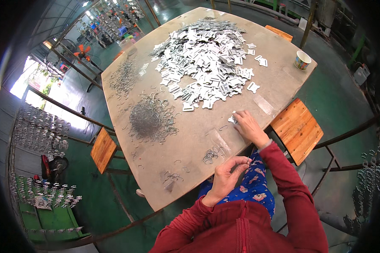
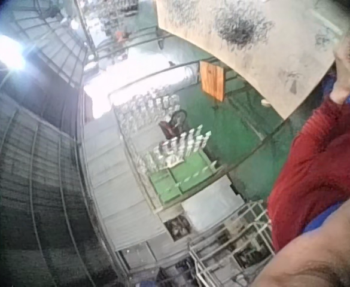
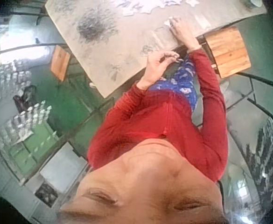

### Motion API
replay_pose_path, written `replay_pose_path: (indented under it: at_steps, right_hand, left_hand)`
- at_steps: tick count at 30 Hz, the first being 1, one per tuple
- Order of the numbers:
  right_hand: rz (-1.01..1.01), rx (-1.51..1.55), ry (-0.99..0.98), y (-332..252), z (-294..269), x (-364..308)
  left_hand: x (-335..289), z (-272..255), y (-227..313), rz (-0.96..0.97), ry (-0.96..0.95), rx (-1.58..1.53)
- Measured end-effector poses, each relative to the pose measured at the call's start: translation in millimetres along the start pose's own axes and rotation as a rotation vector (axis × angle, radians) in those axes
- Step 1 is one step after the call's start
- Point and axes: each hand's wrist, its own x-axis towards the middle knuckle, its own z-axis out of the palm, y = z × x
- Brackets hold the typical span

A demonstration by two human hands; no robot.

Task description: The person picks up metal plates and metal hooks from a table, threads each hook through a hole in a plate, and hangs the assembled pieces onto a metal rack.

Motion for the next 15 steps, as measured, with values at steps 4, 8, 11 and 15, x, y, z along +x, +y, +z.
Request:
replay_pose_path:
  at_steps: [4, 8, 11, 15]
  right_hand:
    - [0.018, -0.206, -0.097, 9, 8, 9]
    - [0.661, 0.587, 0.009, -8, -26, 17]
    - [0.741, 1.206, 0.078, -35, -61, -3]
    - [0.778, 1.206, 0.032, -76, -99, -21]
  left_hand:
    - [-6, -2, -1, 0.018, 0.013, -0.011]
    - [-3, -3, 0, 0.021, 0.024, -0.007]
    - [1, -4, -6, -0.007, 0.012, 0.005]
    - [5, -4, -21, -0.043, 0.013, -0.057]
